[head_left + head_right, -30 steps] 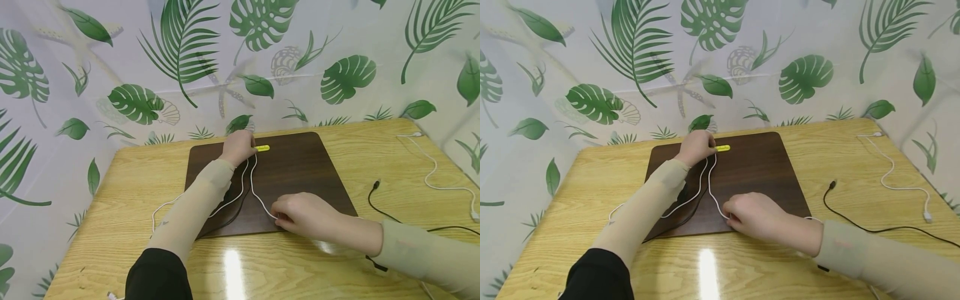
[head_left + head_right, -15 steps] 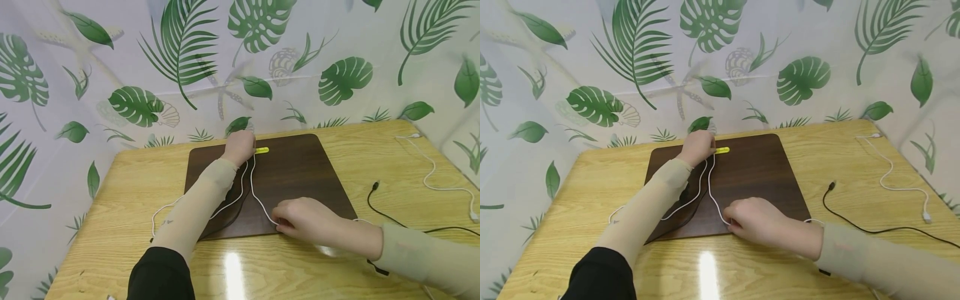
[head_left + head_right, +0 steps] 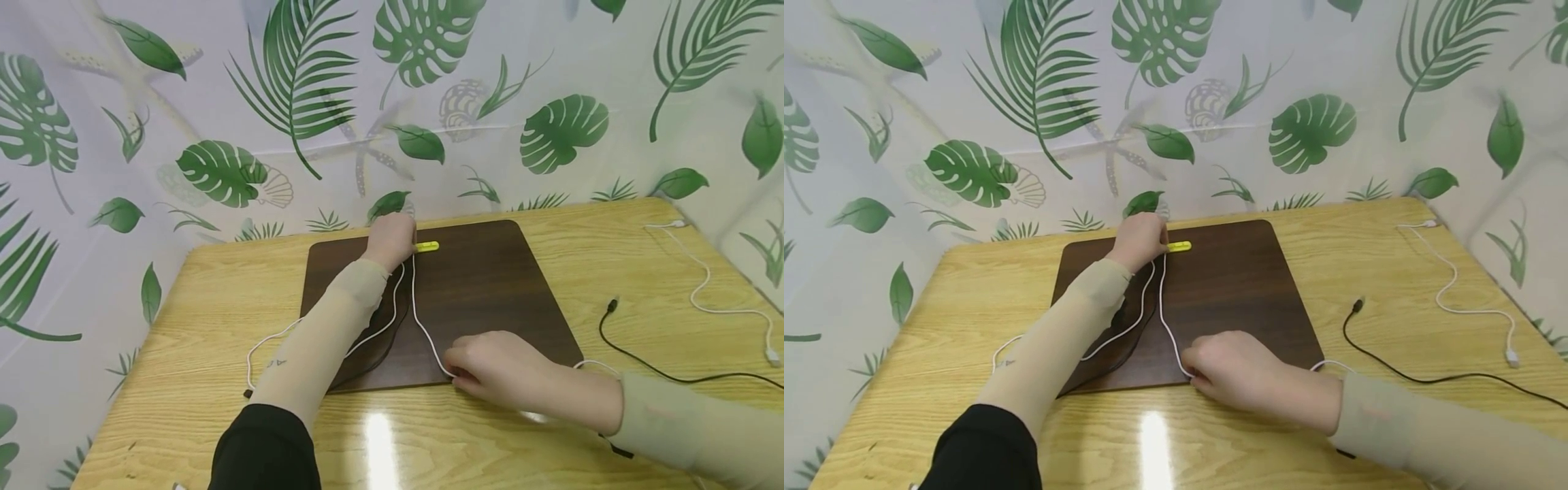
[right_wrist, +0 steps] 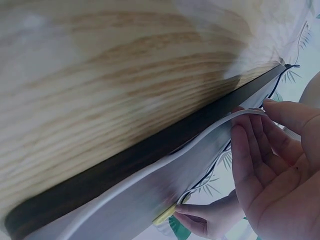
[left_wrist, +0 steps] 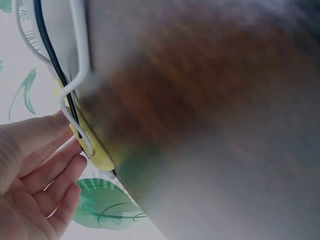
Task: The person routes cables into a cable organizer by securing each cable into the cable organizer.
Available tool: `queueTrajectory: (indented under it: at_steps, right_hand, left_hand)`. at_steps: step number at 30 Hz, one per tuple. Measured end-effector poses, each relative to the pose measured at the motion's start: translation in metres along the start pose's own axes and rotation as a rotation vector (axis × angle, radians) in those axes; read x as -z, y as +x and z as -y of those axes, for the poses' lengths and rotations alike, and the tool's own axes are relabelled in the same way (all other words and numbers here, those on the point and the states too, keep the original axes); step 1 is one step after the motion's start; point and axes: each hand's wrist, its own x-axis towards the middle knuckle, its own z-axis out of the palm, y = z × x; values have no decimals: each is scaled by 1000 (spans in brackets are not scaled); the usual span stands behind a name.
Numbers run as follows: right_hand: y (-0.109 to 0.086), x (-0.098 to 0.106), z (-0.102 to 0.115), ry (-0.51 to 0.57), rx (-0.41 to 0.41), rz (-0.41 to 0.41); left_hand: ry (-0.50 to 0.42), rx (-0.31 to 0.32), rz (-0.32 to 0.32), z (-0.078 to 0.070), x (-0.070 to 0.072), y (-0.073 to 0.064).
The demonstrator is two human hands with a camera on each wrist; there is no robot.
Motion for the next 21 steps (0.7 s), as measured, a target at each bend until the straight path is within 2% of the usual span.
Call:
queueTrajectory:
  at_steps: [14, 21]
  right_hand:
    - [-4, 1, 2, -55, 9, -36]
    - [-8, 2, 0, -79, -4, -55]
  left_hand:
    - [-5, -5, -4, 1, -4, -2]
    - [-21, -12, 6, 1, 0, -1]
